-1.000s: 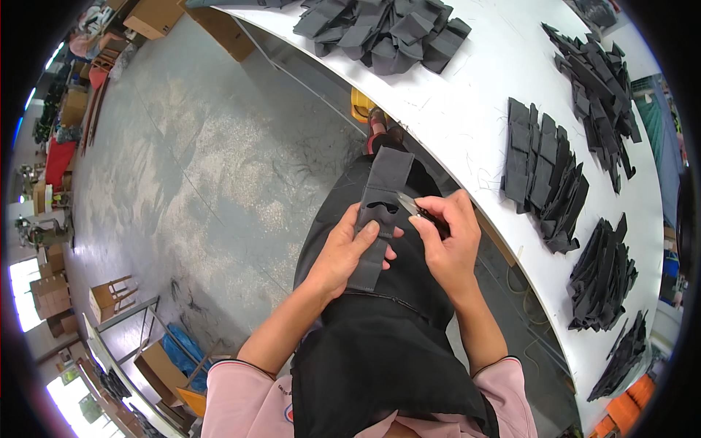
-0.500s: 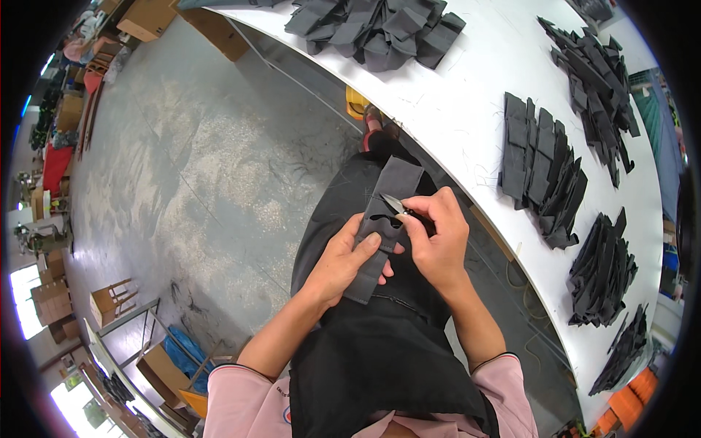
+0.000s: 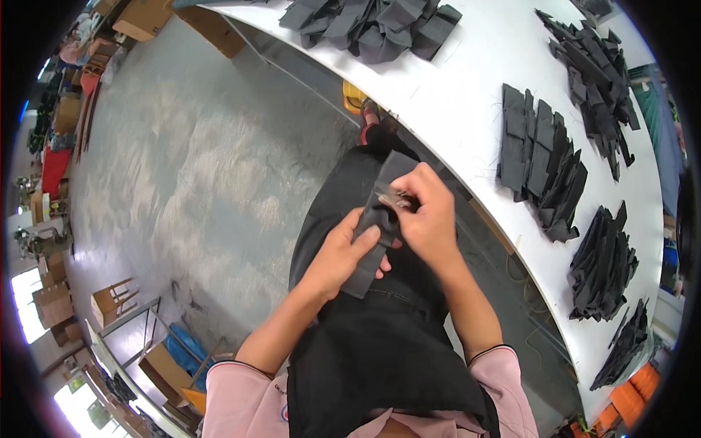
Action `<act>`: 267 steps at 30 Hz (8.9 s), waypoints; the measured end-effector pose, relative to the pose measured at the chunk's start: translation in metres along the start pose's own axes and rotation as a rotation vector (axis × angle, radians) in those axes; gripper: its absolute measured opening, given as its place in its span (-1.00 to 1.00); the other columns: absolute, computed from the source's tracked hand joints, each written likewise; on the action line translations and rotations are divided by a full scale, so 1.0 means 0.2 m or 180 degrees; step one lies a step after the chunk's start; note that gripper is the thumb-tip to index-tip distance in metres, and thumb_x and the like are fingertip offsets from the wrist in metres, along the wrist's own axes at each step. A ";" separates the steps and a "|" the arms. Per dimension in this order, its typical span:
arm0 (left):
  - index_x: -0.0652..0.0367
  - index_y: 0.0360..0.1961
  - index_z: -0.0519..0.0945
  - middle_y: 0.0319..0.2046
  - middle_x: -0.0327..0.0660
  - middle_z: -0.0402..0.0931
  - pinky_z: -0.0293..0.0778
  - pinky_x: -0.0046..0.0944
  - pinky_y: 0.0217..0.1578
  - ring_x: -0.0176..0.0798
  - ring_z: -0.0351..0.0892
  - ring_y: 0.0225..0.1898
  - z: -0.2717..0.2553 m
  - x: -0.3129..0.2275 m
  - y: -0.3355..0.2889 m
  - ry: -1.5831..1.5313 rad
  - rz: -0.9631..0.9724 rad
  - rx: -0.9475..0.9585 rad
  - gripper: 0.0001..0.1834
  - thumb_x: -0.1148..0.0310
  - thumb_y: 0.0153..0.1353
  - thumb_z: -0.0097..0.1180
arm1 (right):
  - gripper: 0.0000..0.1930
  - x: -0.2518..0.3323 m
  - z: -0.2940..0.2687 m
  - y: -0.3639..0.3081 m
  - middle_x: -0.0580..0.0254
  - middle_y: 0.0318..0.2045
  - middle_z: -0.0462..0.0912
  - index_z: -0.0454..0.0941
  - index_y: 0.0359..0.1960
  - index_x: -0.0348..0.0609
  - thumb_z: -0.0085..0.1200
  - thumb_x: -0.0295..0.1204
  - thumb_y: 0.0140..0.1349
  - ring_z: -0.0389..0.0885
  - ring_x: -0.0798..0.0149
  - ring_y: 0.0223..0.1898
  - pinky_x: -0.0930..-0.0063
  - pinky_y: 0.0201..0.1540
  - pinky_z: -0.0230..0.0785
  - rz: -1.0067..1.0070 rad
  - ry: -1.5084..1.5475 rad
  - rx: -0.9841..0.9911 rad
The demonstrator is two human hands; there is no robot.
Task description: The recorder is inspecting and trimming small black fabric strips using a small pair of snips/scissors at a factory workbench.
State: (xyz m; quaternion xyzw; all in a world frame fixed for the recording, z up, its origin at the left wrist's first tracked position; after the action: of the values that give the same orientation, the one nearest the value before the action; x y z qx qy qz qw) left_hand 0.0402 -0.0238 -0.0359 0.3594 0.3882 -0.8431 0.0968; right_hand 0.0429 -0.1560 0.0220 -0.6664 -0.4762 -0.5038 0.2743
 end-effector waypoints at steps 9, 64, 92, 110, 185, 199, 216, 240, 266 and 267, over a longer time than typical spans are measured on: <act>0.10 0.02 0.26 -0.10 -0.04 0.51 0.59 -0.06 -0.18 -0.17 0.57 -0.22 -0.23 -0.04 0.17 -0.1621 -0.0038 -0.0261 -0.65 0.12 0.36 -0.07 | -0.70 -0.08 0.03 -0.36 0.35 -0.49 0.42 0.46 -0.23 -0.18 0.27 -0.54 -0.01 0.42 0.50 -0.49 0.61 -0.45 0.28 0.0909 0.0349 0.0524; 0.19 0.08 0.27 -0.16 -0.04 0.56 0.57 -0.31 -0.46 -0.27 0.60 -0.43 -0.14 -0.17 0.13 -0.0571 0.0559 -0.0608 -0.61 0.17 0.38 -0.10 | -0.61 0.15 0.25 -0.44 0.26 -0.52 0.46 0.53 -0.37 -0.12 0.22 -0.65 -0.40 0.47 0.27 -0.60 0.50 -0.54 0.32 -0.1262 -0.1203 0.0891; 0.21 0.09 0.28 -0.19 -0.03 0.57 0.55 -0.31 -0.47 -0.29 0.59 -0.47 -0.14 -0.19 0.07 -0.0200 0.0609 -0.0640 -0.62 0.22 0.38 -0.10 | -0.76 0.19 -0.04 -0.39 0.28 -0.52 0.45 0.59 -0.31 -0.18 0.30 -0.56 -0.07 0.48 0.29 -0.60 0.49 -0.57 0.29 -0.0612 -0.0960 -0.0258; 0.17 0.08 0.31 -0.19 -0.05 0.56 0.56 -0.31 -0.42 -0.30 0.58 -0.42 -0.13 -0.19 0.05 -0.0502 0.0671 -0.0596 -0.64 0.21 0.37 -0.08 | -0.71 0.17 0.08 -0.29 0.19 -0.39 0.38 0.47 -0.26 -0.15 0.27 -0.51 -0.05 0.46 0.19 -0.54 0.40 -0.54 0.30 -0.0075 -0.1085 0.0514; 0.21 0.05 0.29 -0.24 0.01 0.56 0.57 -0.30 -0.37 -0.26 0.60 -0.42 -0.04 -0.14 0.02 -0.0165 0.0610 0.0080 -0.59 0.15 0.35 -0.04 | -0.87 0.03 -0.06 -0.17 0.43 -0.54 0.44 0.55 -0.21 -0.28 0.07 -0.56 0.21 0.25 0.63 -0.53 0.70 -0.45 0.12 0.0710 0.1278 -0.0576; 0.07 0.40 -0.14 -0.04 -0.01 0.41 0.55 -0.29 -0.34 -0.23 0.58 -0.40 0.02 -0.11 -0.02 0.0021 0.0585 0.0156 -0.29 0.47 0.30 -0.12 | -0.89 -0.16 -0.10 -0.14 0.34 -0.45 0.54 0.54 -0.25 -0.25 0.09 -0.58 0.18 0.39 0.61 -0.55 0.74 -0.48 0.23 0.0851 0.1166 -0.1027; 0.17 -0.02 0.12 -0.05 -0.03 0.35 0.57 -0.23 -0.31 -0.17 0.61 -0.34 0.00 0.08 -0.04 -0.0304 -0.0289 0.0268 -0.63 0.43 0.27 0.02 | -0.88 -0.25 -0.04 -0.14 0.56 -0.58 0.26 0.34 -0.41 -0.13 -0.04 -0.45 0.29 0.16 0.69 -0.58 0.71 -0.60 -0.02 0.1145 0.1847 -0.0854; 0.28 -0.20 0.59 -0.13 -0.12 0.56 0.12 -0.05 0.24 -0.10 0.47 0.05 -0.01 -0.29 -0.04 0.2380 0.2158 -0.0100 -0.68 0.27 0.10 0.22 | -0.73 0.12 -0.18 -0.28 0.23 -0.51 0.55 0.56 -0.23 -0.15 0.25 -0.48 -0.03 0.55 0.23 -0.52 0.48 -0.49 0.32 -0.0294 -0.0857 -0.0160; 0.23 -0.16 0.57 -0.10 -0.16 0.49 0.17 -0.15 0.15 -0.08 0.39 0.08 0.00 -0.28 -0.04 0.2645 0.2058 -0.0007 -0.66 0.26 0.09 0.20 | -0.80 0.00 -0.20 -0.33 0.19 -0.43 0.64 0.59 -0.27 -0.16 0.21 -0.53 0.01 0.61 0.21 -0.46 0.49 -0.36 0.41 0.0147 -0.0347 -0.0383; 0.23 -0.15 0.56 -0.08 -0.16 0.49 0.16 -0.16 0.16 -0.08 0.38 0.09 0.01 -0.28 -0.04 0.2642 0.2057 0.0050 -0.66 0.25 0.09 0.20 | -0.81 0.02 -0.19 -0.33 0.19 -0.42 0.64 0.59 -0.28 -0.17 0.21 -0.55 0.01 0.61 0.22 -0.46 0.49 -0.34 0.41 0.0287 -0.0210 -0.0322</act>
State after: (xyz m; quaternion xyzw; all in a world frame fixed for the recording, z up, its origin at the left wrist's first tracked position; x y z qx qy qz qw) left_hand 0.0769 -0.0267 0.0076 0.7652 0.2569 -0.5598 0.1873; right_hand -0.0323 -0.1600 0.0315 -0.7165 -0.4284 -0.4922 0.2468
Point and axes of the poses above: each hand's wrist, its own y-axis towards the middle knuckle, its own z-axis out of the palm, x = y × z, the point moved 9 cm from there along y, towards the middle knuckle
